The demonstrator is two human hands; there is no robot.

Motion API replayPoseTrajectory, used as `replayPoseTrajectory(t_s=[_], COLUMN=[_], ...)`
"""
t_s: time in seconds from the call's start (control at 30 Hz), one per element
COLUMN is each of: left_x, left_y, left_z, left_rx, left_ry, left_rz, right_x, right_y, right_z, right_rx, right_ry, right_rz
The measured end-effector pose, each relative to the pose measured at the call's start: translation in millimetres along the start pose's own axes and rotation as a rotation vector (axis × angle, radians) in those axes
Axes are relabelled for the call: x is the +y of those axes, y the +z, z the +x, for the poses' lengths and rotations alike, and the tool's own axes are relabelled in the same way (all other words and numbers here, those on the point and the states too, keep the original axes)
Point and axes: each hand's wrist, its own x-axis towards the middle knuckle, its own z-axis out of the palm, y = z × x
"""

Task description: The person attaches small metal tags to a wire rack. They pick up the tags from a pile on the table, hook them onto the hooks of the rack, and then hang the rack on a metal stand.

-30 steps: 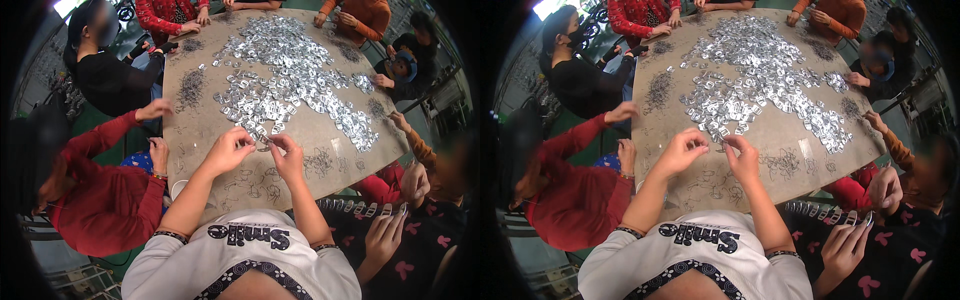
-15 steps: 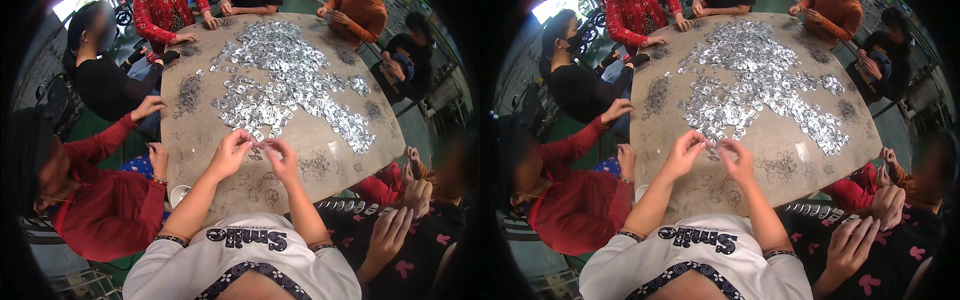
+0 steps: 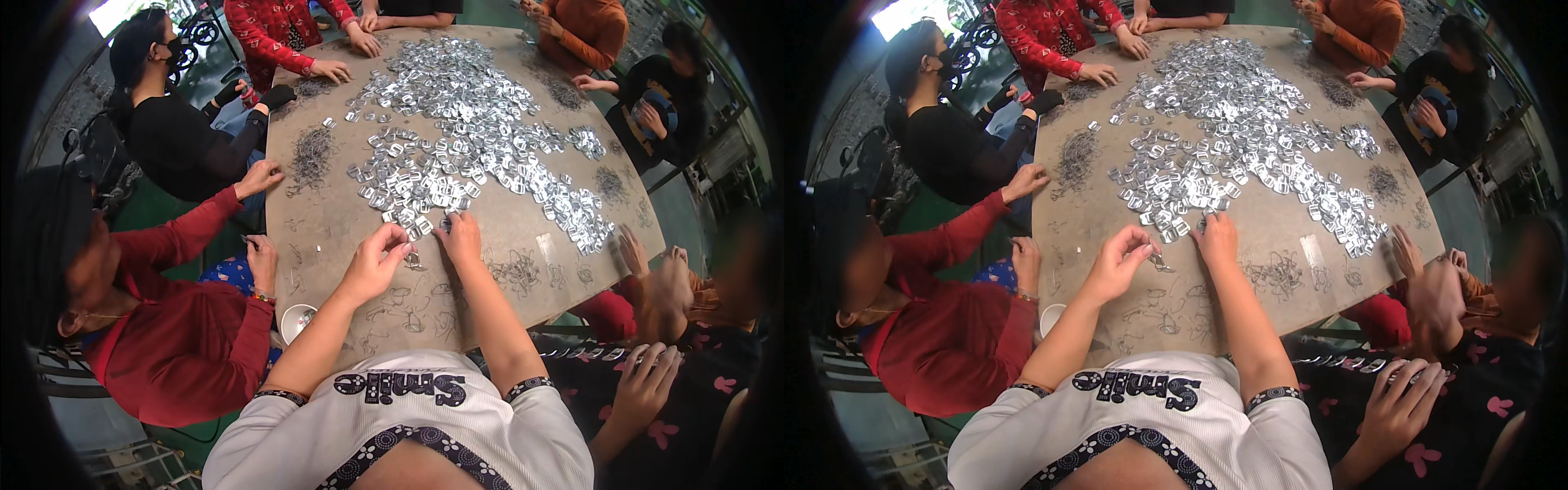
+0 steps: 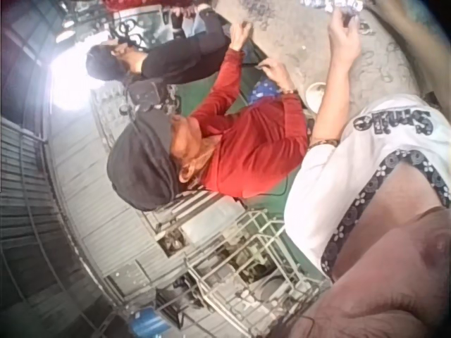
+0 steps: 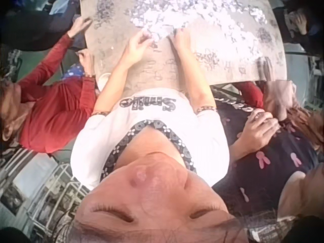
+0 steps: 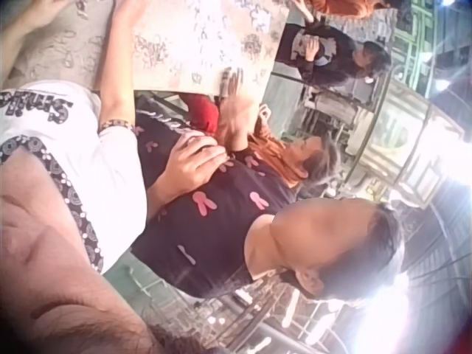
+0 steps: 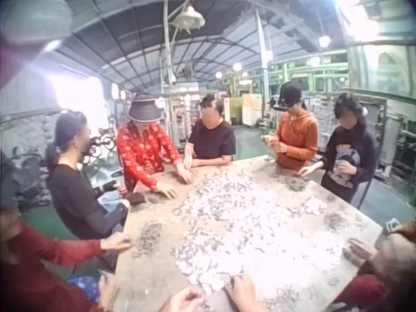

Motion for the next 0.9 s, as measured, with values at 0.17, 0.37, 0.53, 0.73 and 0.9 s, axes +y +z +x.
replayPoseTrajectory(t_s=[0.17, 0.37, 0.53, 0.73, 0.9], left_x=[-5.2, 3.5, 9.9, 6.4, -17.3], left_y=[-0.2, 16.0, 20.1, 20.3, -3.3], left_z=[2.8, 8.6, 11.5, 12.8, 23.9], left_rx=[0.021, 0.048, 0.047, 0.058, 0.067], left_ry=[0.012, 0.055, 0.070, 0.207, 0.199], left_rz=[0.037, 0.204, 0.316, 0.573, 0.565], right_x=[15.0, -47.5, -72.5, -70.6, -67.7], right_y=[-4.2, -81.1, -105.8, -103.1, -113.0], right_z=[5.8, 11.4, 4.8, 0.6, 3.8], right_rx=[-0.050, -0.340, -0.331, -0.210, -0.049], right_ry=[0.153, 0.416, 0.339, 0.225, 0.210], right_rz=[0.215, 1.033, 1.040, 0.898, 0.725])
